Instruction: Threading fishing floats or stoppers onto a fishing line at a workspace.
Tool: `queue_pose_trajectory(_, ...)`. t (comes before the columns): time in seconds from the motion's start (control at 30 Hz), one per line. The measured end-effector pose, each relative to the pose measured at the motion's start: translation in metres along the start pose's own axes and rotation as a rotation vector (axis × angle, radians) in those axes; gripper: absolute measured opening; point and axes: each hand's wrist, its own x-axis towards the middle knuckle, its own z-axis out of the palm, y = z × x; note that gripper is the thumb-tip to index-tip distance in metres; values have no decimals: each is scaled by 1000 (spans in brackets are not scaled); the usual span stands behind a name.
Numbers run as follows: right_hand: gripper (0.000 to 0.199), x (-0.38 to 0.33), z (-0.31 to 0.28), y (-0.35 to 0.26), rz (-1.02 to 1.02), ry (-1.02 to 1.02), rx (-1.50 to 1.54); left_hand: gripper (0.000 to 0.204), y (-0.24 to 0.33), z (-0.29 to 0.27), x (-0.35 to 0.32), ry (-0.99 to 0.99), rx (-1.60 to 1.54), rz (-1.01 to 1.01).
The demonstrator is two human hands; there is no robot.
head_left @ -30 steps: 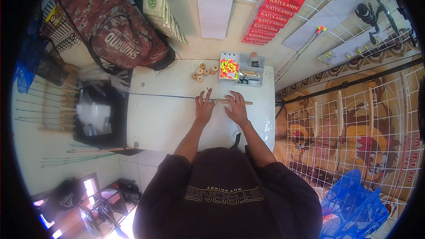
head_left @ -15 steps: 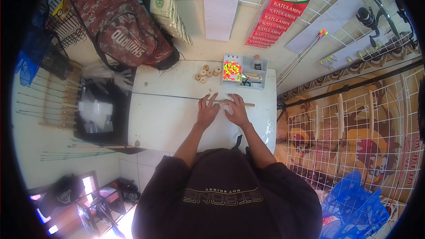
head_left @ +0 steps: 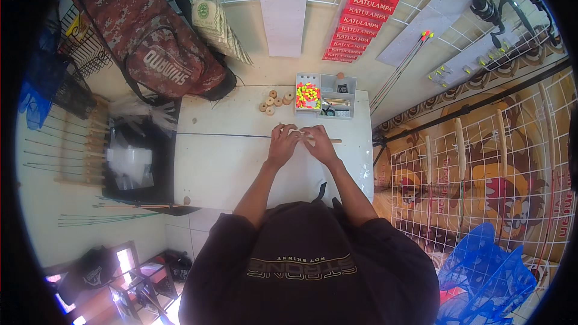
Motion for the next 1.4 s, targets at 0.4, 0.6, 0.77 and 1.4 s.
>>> queue_pose_trajectory(0.4, 8, 11, -20, 6, 27, -95, 213, 14, 2, 0, 12, -24, -41, -72)
queue_pose_trajectory(0.6, 15, 11, -22, 8, 177, -62, 884, 13, 4, 3, 22, -4, -51, -57)
queue_pose_trajectory(0.77, 23, 17, -32, 3, 243, -178, 859, 12, 2, -1, 33, 38, -30, -35)
queue_pose_trajectory(1.4, 44, 20, -24, -17, -6, -320, -424, 12, -7, -1, 24, -51, -33, -51)
